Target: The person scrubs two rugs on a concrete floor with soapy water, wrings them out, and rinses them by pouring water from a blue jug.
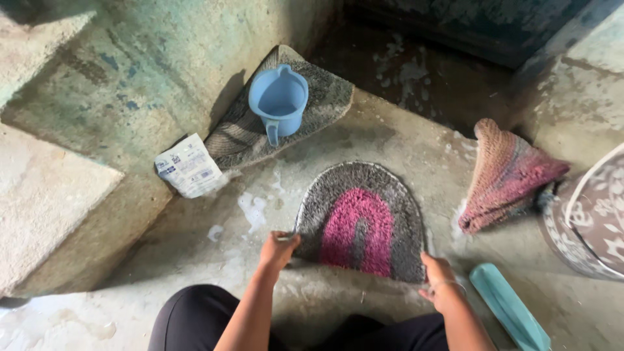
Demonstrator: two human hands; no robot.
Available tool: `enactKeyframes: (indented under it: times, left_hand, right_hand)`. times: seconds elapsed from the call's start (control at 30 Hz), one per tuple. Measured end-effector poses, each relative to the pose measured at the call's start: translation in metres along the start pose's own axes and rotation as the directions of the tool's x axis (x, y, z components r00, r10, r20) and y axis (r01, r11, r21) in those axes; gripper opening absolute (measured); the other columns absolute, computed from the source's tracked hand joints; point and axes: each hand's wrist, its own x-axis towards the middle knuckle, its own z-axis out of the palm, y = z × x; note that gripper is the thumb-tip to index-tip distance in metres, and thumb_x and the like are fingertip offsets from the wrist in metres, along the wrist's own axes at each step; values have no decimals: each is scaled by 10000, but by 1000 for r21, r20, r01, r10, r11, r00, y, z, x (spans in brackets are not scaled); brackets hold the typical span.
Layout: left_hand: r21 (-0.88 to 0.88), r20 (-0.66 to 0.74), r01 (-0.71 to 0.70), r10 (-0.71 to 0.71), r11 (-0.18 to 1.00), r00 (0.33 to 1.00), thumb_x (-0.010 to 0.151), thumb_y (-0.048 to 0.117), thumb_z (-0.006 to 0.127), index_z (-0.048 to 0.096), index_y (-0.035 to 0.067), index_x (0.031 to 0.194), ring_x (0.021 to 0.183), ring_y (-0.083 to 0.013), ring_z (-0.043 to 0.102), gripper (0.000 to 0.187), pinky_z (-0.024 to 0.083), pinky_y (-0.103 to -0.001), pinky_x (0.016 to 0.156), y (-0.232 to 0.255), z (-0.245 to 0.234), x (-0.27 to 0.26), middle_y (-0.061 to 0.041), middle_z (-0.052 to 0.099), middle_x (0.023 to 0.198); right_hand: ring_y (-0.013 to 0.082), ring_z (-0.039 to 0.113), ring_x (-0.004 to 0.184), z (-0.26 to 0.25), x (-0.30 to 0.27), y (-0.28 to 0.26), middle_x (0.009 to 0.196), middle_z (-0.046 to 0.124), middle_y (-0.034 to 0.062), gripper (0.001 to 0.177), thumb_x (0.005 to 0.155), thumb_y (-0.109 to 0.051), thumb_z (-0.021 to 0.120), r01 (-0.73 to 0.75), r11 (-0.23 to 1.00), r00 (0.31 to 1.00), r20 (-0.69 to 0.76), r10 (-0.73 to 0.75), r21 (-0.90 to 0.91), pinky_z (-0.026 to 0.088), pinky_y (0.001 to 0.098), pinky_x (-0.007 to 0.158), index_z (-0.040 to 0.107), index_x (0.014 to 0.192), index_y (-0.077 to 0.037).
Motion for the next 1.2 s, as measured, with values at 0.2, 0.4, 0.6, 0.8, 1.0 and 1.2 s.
enactKeyframes:
  times: [0.2, 0.4, 0.6, 0.8, 1.0, 1.2]
  left_hand:
    - [8, -169, 205, -201, 979, 965, 738, 426, 829, 705, 68, 1113, 835, -306, 600, 533, 561, -403, 703, 50, 27, -33, -144, 522, 961]
    - [-646, -159, -81, -30, 759, 987, 663, 60, 701, 656, 28, 841, 628, -205, 536, 186, 403, -382, 509, 121, 60, 5, -88, 609, 735]
    - [-782, -103, -169, 143, 600, 984, 693, -16, 775, 566, 108, 785, 604, -165, 548, 260, 402, -344, 501, 251, 3, -4, -41, 597, 713]
    - [-675, -155, -344, 330, 653, 931, 749, 107, 904, 479, 129, 744, 594, -135, 471, 425, 364, -304, 498, 211, -16, -17, -14, 545, 697]
    - [-110, -375, -219, 164, 969, 912, 716, 0, 762, 652, 79, 894, 803, -274, 689, 223, 537, -393, 743, 36, 20, -2, -130, 720, 847]
    - [528, -402, -498, 719, 688, 567, 725, 89, 692, 624, 108, 1286, 1320, -414, 509, 566, 399, -521, 1115, 90, 58, -46, -211, 586, 1384]
  right_hand:
    - [266, 602, 910, 17, 17, 10, 1190, 516, 149, 663, 837, -385, 870, -179, 984, 983, 48, 179, -15, 587, 492, 775, 490, 1317, -130]
    - [284, 565, 799, -6, 60, -61, 998, 572, 126, 303, 806, -218, 808, -46, 944, 983, 184, -15, 326, 539, 392, 584, 655, 1028, -80]
    - [241, 634, 901, -63, -29, -202, 992, 627, 65, 256, 748, -66, 748, 327, 744, 875, 111, -471, 583, 593, 473, 861, 626, 962, -134]
    - [225, 585, 942, -34, -82, -170, 998, 606, 25, 340, 710, -10, 719, 476, 607, 834, -106, -542, 636, 435, 609, 959, 574, 948, -205]
    - [317, 608, 795, 16, 24, 1, 837, 648, 84, 223, 739, -23, 769, 354, 920, 930, -170, -327, 168, 471, 538, 751, 638, 907, -90]
    - [388, 643, 1163, 39, 44, -3, 1219, 686, 181, 375, 966, -363, 639, 450, 755, 575, -493, -653, -477, 500, 509, 1015, 696, 1195, -71]
